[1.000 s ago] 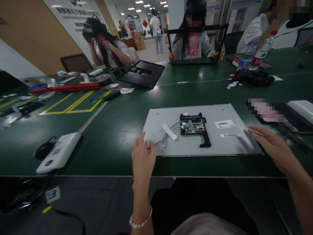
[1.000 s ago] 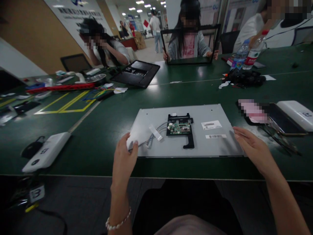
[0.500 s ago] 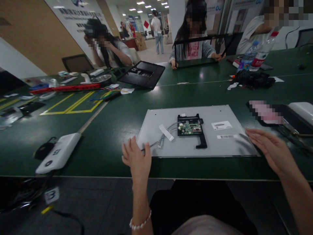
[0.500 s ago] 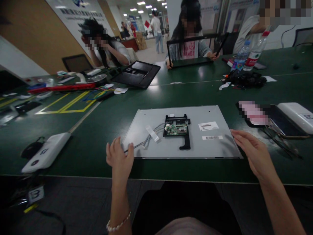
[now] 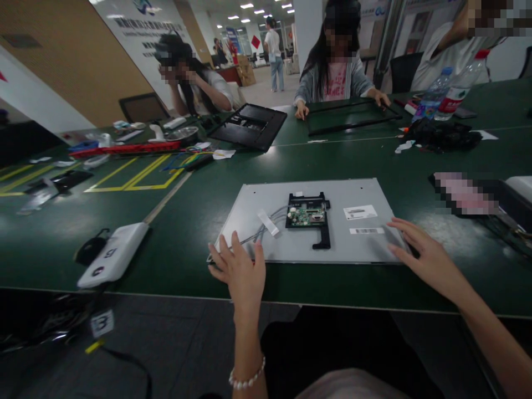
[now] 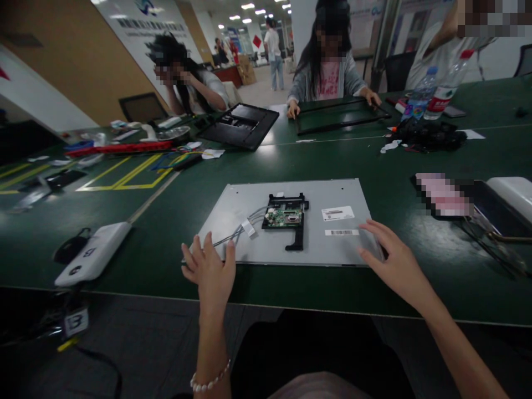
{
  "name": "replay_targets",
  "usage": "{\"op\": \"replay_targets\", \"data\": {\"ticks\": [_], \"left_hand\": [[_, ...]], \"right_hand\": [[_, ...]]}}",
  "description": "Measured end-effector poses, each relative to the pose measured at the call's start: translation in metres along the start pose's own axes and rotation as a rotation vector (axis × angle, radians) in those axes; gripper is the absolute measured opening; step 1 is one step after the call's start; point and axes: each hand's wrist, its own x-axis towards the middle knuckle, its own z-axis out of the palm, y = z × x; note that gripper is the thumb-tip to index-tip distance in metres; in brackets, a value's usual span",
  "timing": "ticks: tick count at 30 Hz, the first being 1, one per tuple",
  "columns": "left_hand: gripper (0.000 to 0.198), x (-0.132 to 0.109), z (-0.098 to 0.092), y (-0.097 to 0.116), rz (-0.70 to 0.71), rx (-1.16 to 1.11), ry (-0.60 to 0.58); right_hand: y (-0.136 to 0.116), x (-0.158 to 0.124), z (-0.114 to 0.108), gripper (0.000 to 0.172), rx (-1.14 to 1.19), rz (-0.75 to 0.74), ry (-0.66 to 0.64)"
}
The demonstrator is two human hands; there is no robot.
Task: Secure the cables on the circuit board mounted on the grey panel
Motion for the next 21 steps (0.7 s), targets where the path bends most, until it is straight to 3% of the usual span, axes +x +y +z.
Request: {"op": "replay_targets", "data": {"ticks": [7,21], "left_hand": [[0.058,-0.002,0.003,-0.004,0.034,0.007,-0.003],[0.062,-0.002,-0.001,-0.003,0.018,-0.030,-0.033]], "right_hand": [[-0.018,0.007,0.015,0.064,-0.305,-0.285,-0.228],[-0.047,0.038,0.050,0.057,-0.239,-0.404,-0.370]]}}
